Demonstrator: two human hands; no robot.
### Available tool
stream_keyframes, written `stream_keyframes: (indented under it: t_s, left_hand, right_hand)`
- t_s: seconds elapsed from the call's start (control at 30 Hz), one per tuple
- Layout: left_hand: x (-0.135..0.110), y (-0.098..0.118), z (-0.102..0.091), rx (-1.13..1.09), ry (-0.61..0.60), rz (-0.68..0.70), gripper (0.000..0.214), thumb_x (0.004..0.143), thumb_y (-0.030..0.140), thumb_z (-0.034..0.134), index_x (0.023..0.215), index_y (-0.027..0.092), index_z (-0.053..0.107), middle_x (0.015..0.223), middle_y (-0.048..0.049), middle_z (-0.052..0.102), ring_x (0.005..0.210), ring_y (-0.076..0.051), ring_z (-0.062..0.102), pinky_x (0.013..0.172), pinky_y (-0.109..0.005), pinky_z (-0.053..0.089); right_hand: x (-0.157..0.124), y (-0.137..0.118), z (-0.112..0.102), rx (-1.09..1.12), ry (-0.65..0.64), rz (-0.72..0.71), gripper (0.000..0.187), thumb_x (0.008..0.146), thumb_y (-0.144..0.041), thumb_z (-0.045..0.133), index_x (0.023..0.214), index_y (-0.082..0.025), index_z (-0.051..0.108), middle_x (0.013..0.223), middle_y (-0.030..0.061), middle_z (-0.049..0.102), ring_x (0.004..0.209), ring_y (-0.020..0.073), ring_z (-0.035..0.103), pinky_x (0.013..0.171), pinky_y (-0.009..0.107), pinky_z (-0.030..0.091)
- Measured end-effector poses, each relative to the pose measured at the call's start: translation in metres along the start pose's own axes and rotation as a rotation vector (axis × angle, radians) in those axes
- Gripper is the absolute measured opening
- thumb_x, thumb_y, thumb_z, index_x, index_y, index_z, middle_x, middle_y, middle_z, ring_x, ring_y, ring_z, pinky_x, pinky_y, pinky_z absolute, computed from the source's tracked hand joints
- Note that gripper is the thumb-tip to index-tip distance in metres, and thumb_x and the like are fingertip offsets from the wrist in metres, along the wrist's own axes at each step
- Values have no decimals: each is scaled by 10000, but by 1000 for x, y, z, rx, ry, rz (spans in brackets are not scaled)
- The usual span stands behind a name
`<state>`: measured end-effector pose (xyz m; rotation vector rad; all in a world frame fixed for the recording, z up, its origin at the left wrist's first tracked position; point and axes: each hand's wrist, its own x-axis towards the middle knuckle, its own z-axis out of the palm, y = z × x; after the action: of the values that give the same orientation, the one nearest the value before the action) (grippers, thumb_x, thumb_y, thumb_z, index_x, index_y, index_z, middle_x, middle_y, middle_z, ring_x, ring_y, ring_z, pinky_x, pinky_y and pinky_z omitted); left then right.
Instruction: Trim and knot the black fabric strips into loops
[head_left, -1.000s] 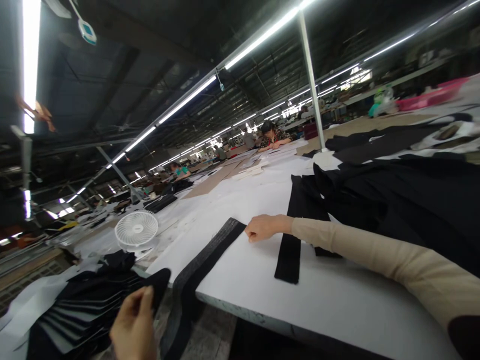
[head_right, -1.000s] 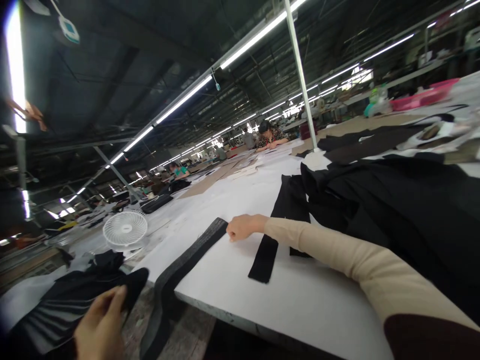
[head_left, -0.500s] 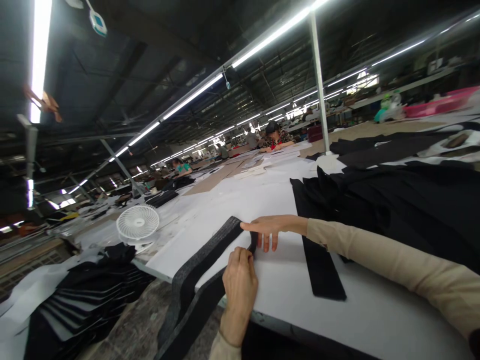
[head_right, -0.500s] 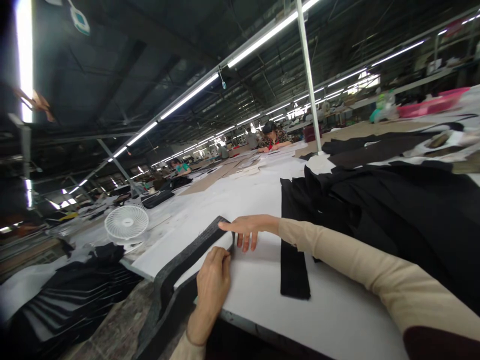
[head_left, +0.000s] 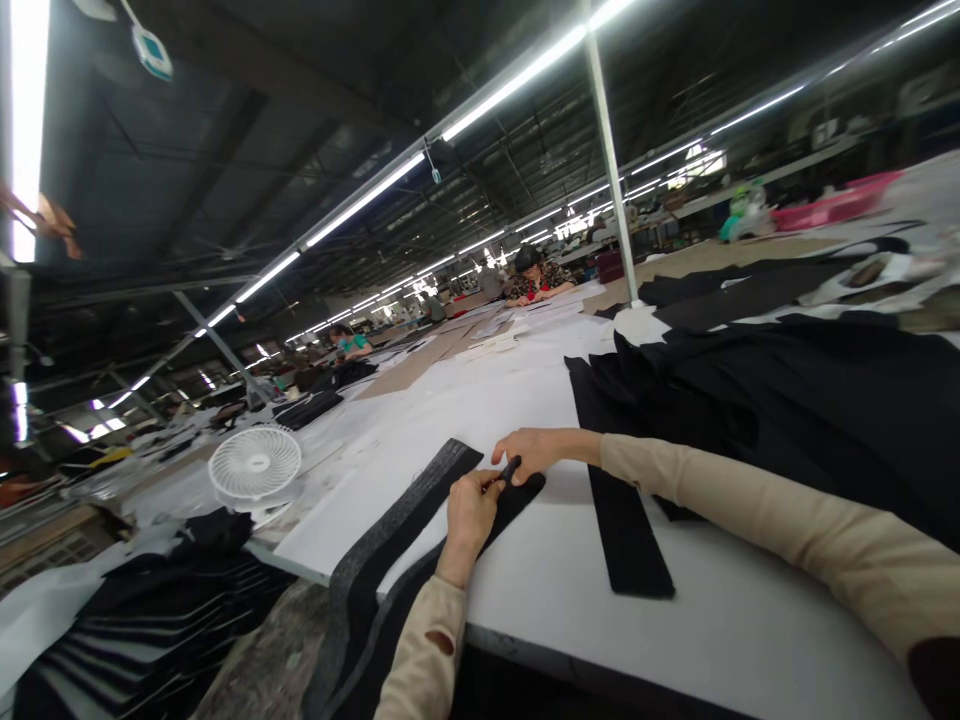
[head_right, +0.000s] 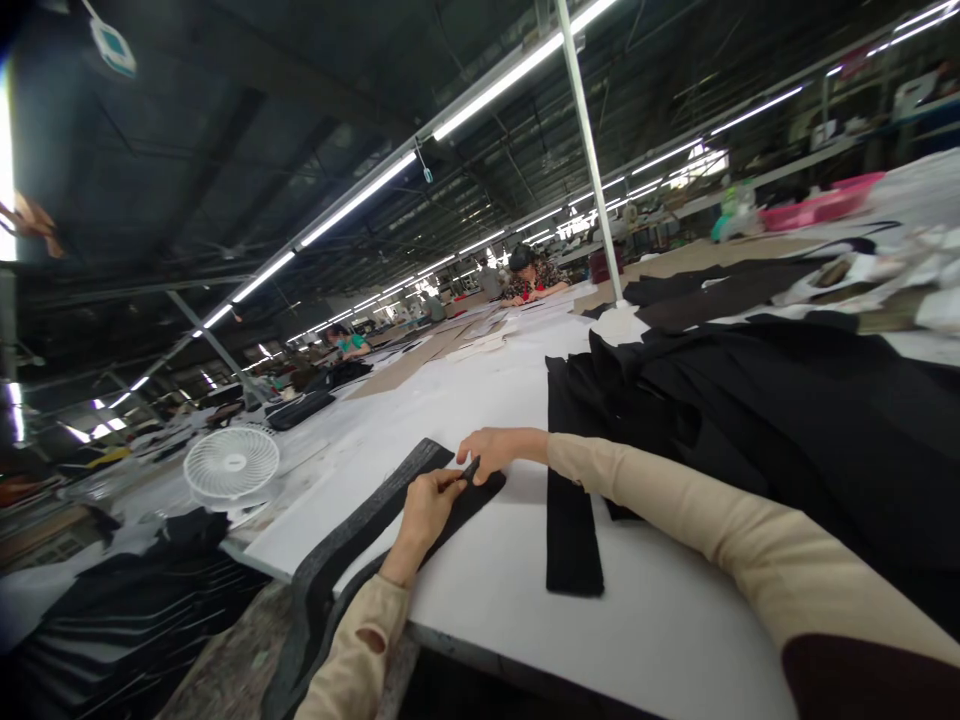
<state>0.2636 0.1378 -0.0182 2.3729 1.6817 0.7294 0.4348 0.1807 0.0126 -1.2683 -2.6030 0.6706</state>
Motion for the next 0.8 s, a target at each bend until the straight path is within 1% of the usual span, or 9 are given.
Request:
stream_keyframes:
  t_s: [0.07,0.17,0.27,0.33,0.47,0.53,0.6,0.8]
  left_hand:
    - [5,3,9,29,6,-8,189,818,192,569,895,235,735,844,-22,674,793,-147,609,687,-239,416]
    - [6,4,17,81,18,-10,222,828,166,543,907,233,739,923,-51,646,882,-174,597,717,-256,407]
    - [5,4,18,110,9,13,254,847,171,510,948,249,730,920,-51,623,892,-179,584,715,-263,407]
    - [4,3,17,122,5,28,267,853,176,500,972,262,723,909,-47,611,891,-178,577,710,-263,407]
    - [3,2,17,140,6,46,277,854,175,499,1003,273,711,891,-43,596,878,-169,570,702,-258,408]
    - [3,2,17,146,9,51,276,857,175,497,1006,267,710,888,-46,593,875,-169,568,707,-262,410]
    - [3,2,18,151,12,53,274,861,175,493,1011,253,709,897,-54,594,884,-174,566,724,-269,413]
    - [3,1,19,162,12,60,275,862,175,491,1023,229,706,900,-59,591,893,-182,571,744,-275,417]
  right_hand:
    - [0,12,-3,-86,36,11,493,704,-187,667,1186,-114,597,970,73,672,826,166,624,686,215,456]
    - [-1,31,-10,-144,110,36,324,753,-134,584,1064,-101,671,896,88,690,830,180,628,732,235,443]
    - [-3,41,-14,-161,122,-21,294,804,-140,516,1044,-113,684,811,65,695,777,152,631,733,221,438]
    - [-3,42,-12,-173,108,-87,303,815,-153,507,1063,-138,680,785,38,695,744,132,627,734,207,434]
    - [0,38,-4,-255,149,-178,270,786,-139,523,984,-163,705,901,50,694,835,153,607,778,232,408]
    - [1,37,-2,-299,175,-197,252,774,-127,520,936,-166,709,923,56,689,853,160,599,770,238,399]
    - [1,36,-1,-335,188,-207,239,769,-122,515,906,-168,706,901,51,687,832,156,595,745,235,396]
    - [-2,34,3,-435,221,-233,216,785,-121,492,883,-165,680,895,58,664,802,161,581,683,251,377]
